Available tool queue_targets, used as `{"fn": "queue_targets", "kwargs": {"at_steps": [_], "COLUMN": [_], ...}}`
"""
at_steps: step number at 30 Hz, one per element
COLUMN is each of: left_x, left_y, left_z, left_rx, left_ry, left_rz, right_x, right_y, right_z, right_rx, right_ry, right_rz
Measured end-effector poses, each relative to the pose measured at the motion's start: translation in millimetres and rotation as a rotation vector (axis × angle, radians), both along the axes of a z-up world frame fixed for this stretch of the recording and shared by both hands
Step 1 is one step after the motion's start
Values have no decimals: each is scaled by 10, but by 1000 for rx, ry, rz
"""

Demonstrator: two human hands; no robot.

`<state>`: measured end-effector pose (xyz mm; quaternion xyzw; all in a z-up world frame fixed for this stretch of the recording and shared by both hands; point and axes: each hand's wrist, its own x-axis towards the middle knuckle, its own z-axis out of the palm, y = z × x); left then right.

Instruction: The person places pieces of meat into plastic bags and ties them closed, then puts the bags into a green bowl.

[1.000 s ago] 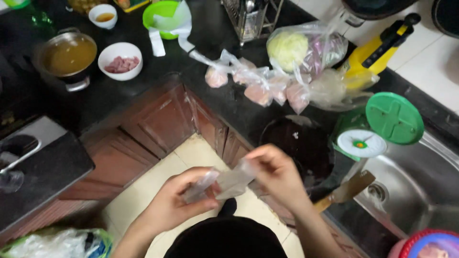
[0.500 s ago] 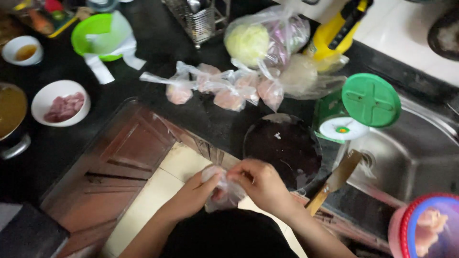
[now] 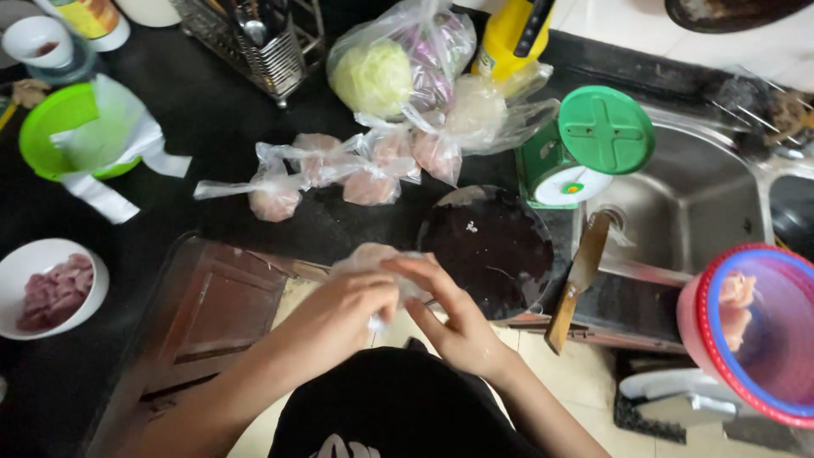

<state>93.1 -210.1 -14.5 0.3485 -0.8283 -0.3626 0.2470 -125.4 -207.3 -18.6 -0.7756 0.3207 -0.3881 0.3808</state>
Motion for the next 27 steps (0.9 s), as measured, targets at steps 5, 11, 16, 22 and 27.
{"fn": "queue_targets", "kwargs": {"at_steps": [5,11,16,22,27], "left_x": [51,327,899,1763,2607], "left_y": [-180,-247,-369,-1067,-1514], "left_z": [201,206,-350,-1330,-1320], "left_rx": [-677,-779,-452,62,11], "left_ry": [-7,181,263,312,40], "left_rz": [281,232,526,647,742], "right_x": [226,431,489,747,817], "right_y": [-113,-141,-659,-1707,-1693], "right_z": [-489,-327,-480,-1185,-1461], "right_rx": [746,567,442,636,565], "right_ry": [-335,-341,-166,20,344], "right_rz": [-149,-281,-554,-520,-343]}}
